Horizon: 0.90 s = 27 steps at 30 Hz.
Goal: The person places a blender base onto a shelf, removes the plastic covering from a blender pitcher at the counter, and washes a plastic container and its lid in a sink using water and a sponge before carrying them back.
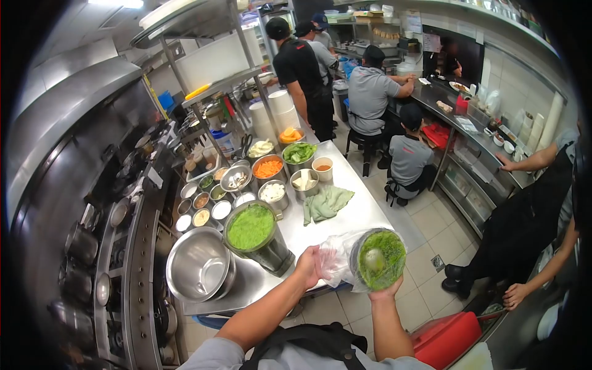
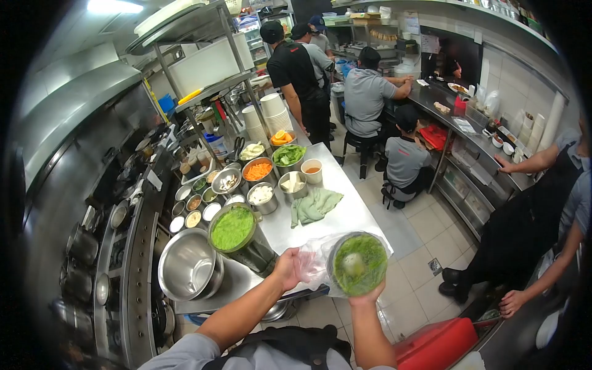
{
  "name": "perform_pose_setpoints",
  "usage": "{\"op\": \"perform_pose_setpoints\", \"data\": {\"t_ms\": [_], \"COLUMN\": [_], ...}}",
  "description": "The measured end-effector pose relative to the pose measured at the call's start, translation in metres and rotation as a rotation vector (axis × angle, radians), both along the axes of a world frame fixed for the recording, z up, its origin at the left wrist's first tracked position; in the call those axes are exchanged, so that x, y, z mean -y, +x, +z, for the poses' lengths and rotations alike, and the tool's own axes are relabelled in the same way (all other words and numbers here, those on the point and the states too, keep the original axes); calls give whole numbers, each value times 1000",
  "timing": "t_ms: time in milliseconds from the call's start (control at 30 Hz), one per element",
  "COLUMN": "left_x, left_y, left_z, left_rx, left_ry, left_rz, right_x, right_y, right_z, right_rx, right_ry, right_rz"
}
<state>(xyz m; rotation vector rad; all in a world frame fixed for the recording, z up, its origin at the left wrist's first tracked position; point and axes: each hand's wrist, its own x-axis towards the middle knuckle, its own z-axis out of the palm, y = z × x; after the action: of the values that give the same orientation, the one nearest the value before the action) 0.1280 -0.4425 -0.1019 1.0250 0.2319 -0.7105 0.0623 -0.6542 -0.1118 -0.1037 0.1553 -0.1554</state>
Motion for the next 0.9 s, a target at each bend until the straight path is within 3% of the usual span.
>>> {"op": "perform_pose_setpoints", "data": {"t_ms": [33,100,200,400,533,600,667,733,767,800,900], "left_x": [0,2,9,4,-1,-2,6,7,13,17,24], "left_y": [0,1,-8,-6,-7,-6,-14,-7,-7,-7,-13], "left_z": [-3,1,37,53,58,56,86,88,88,83,63], "left_rx": [-1,86,181,226,348,403,401,704,975,978,681], "left_ry": [0,-292,-504,-719,-594,-275,-208,177,321,326,-66], "left_rz": [-1,18,21,-169,-322,-390,-375,-483,-404,-403,-352], "right_x": [0,0,-4,-6,3,12,20,26,27,27,21], "right_y": [0,-1,-3,-11,-19,-17,-15,-14,-14,-13,-15], "right_z": [-1,-2,0,-8,-2,-8,-23,-30,-33,-35,-39], "right_rx": [13,25,13,-28,38,78,48,60,64,68,90], "right_ry": [0,-2,-3,-24,-29,-47,-127,-130,-137,-136,-110], "right_rz": [18,35,60,183,270,312,409,446,483,484,563]}}
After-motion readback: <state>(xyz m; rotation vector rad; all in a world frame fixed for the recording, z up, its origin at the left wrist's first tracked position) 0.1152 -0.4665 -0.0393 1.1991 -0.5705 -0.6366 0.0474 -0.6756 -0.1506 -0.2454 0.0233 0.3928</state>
